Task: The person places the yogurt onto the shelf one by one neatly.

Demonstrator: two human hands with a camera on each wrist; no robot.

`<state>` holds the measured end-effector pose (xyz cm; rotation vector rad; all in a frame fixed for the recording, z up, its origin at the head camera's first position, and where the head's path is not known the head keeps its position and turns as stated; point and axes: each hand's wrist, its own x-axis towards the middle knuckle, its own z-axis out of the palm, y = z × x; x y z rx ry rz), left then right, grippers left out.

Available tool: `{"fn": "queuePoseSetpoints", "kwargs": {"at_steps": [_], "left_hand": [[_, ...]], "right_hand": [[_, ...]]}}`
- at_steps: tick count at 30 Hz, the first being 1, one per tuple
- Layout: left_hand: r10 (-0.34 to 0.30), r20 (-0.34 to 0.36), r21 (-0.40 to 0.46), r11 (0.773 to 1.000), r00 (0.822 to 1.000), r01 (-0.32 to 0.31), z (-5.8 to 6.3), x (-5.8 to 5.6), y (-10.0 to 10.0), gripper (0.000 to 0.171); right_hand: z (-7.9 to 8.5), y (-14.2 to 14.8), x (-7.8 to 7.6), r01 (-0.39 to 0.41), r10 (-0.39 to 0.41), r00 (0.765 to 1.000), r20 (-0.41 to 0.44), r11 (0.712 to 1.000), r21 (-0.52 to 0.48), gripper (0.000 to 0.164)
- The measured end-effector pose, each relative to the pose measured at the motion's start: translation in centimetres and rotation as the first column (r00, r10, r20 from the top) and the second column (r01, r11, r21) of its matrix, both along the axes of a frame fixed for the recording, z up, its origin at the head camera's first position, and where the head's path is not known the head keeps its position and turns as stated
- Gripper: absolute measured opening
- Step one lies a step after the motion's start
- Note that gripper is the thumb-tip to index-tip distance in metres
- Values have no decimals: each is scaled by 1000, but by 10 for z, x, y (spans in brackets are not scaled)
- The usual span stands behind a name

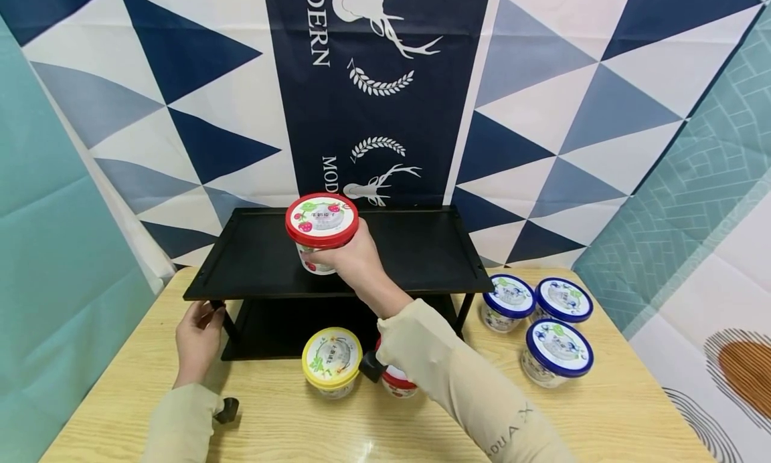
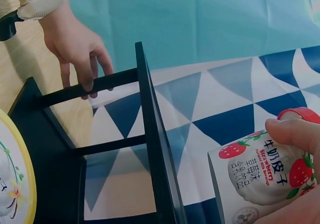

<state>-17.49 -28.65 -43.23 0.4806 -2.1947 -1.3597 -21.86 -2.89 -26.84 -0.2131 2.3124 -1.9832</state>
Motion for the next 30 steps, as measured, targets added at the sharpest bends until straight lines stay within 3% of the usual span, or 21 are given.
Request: {"fn": "queuePoseSetpoints", "kwargs": {"at_steps": [30], "left_hand": [[10, -28, -24, 1000, 1000, -11, -3, -1, 0, 32]], "right_hand": [[-9, -38, -3, -9, 9, 1000, -2, 1000, -6, 89]]}}
